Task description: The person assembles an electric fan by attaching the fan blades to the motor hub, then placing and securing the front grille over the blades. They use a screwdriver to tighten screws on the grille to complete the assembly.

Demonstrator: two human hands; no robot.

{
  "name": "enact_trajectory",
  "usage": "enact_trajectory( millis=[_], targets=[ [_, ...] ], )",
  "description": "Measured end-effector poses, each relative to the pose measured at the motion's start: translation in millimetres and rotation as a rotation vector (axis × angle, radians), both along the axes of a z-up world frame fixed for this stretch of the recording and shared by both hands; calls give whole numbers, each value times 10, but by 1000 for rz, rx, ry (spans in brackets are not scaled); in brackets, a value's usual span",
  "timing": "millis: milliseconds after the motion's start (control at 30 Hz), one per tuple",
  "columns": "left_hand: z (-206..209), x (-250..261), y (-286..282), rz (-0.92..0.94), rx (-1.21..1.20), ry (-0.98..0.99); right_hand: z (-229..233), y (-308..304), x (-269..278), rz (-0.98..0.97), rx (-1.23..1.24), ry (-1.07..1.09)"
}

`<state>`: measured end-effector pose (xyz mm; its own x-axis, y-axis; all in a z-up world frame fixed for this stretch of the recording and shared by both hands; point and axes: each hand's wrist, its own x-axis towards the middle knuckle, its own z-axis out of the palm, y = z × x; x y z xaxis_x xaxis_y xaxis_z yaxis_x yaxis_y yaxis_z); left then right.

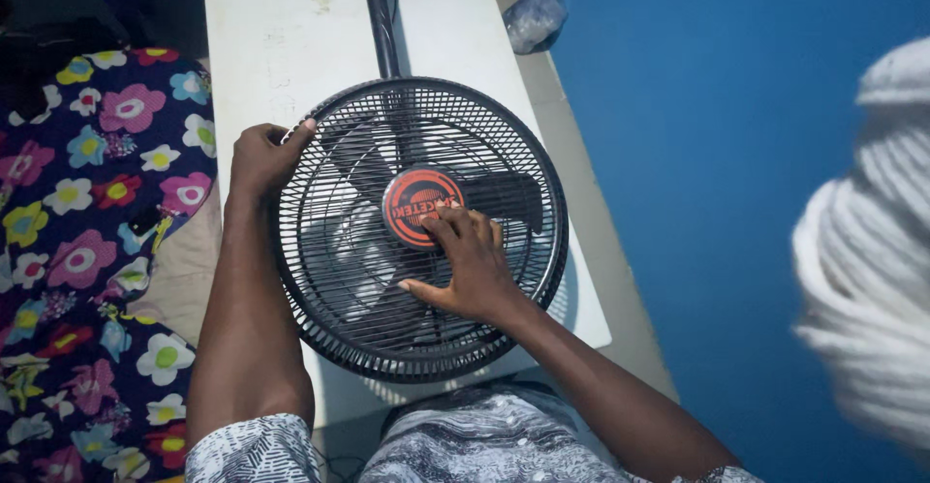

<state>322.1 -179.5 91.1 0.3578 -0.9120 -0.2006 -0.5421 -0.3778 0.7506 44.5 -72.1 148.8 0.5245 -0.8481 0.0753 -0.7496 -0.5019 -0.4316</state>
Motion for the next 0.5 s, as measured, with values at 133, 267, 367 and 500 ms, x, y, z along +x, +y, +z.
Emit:
enact_trajectory(
  millis=[133,267,367,500],
  targets=[
    [-6,32,-14,-27,-4,53,17,-10,6,3,-4,-6],
    [20,17,-2,-19,-11,30,14,-5,1,-7,1,-31],
    [75,-63,95,44,-126,-23,16,1,-7,-6,8,-24],
    [190,-103,350,100,-6,-200,13,-14,-25,4,-25,-44]
  ],
)
